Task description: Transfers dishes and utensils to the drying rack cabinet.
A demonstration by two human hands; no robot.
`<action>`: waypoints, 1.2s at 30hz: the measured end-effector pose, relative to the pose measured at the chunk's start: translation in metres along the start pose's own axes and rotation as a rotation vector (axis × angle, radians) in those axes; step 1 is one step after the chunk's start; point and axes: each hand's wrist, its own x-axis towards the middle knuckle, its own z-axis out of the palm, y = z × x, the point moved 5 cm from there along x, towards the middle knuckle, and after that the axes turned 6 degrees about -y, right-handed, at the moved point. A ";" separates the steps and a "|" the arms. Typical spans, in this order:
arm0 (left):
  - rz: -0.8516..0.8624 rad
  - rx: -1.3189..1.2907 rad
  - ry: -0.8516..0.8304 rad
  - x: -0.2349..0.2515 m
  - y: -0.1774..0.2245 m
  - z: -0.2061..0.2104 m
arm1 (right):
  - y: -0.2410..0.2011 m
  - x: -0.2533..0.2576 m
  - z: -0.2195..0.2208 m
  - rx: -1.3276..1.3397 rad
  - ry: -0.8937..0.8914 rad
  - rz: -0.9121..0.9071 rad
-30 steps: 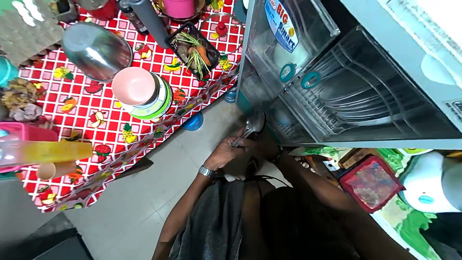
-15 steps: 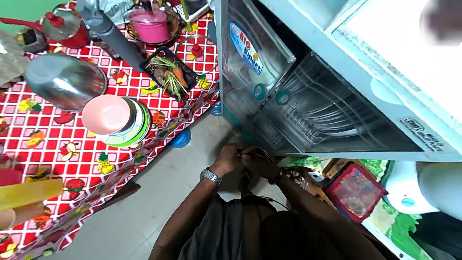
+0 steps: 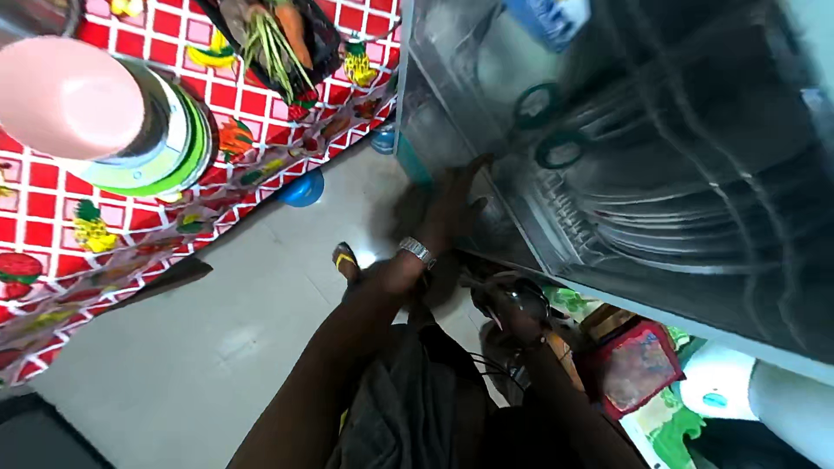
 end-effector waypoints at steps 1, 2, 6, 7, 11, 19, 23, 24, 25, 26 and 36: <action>0.010 -0.071 -0.009 -0.001 -0.039 0.021 | 0.009 0.001 0.008 -0.031 -0.011 0.054; -0.012 -0.104 -0.031 -0.004 -0.080 0.043 | 0.018 0.003 0.016 -0.059 -0.015 0.106; -0.274 -0.258 -0.276 0.043 -0.154 0.072 | 0.057 0.025 0.049 -0.071 -0.045 0.247; -0.291 -0.277 -0.282 0.060 -0.163 0.076 | 0.066 0.030 0.057 -0.058 -0.058 0.262; -0.225 -0.381 -0.275 0.110 -0.170 0.093 | 0.093 0.048 0.073 -0.096 -0.003 0.284; -0.216 -0.380 -0.111 0.048 -0.230 0.060 | 0.126 0.097 0.086 -0.104 0.143 0.298; -0.302 -0.381 0.019 0.004 -0.296 0.009 | 0.124 0.161 0.106 -0.072 0.196 0.229; -0.318 -0.376 0.023 -0.001 -0.308 -0.003 | 0.119 0.180 0.112 -0.062 0.207 0.197; -0.327 -0.376 0.017 -0.007 -0.320 -0.011 | 0.114 0.198 0.117 -0.051 0.214 0.165; -0.339 -0.360 0.009 -0.015 -0.332 -0.015 | 0.106 0.216 0.121 -0.053 0.233 0.124; -0.762 0.320 0.065 -0.250 -0.443 0.032 | -0.015 0.416 0.113 0.205 0.529 -0.271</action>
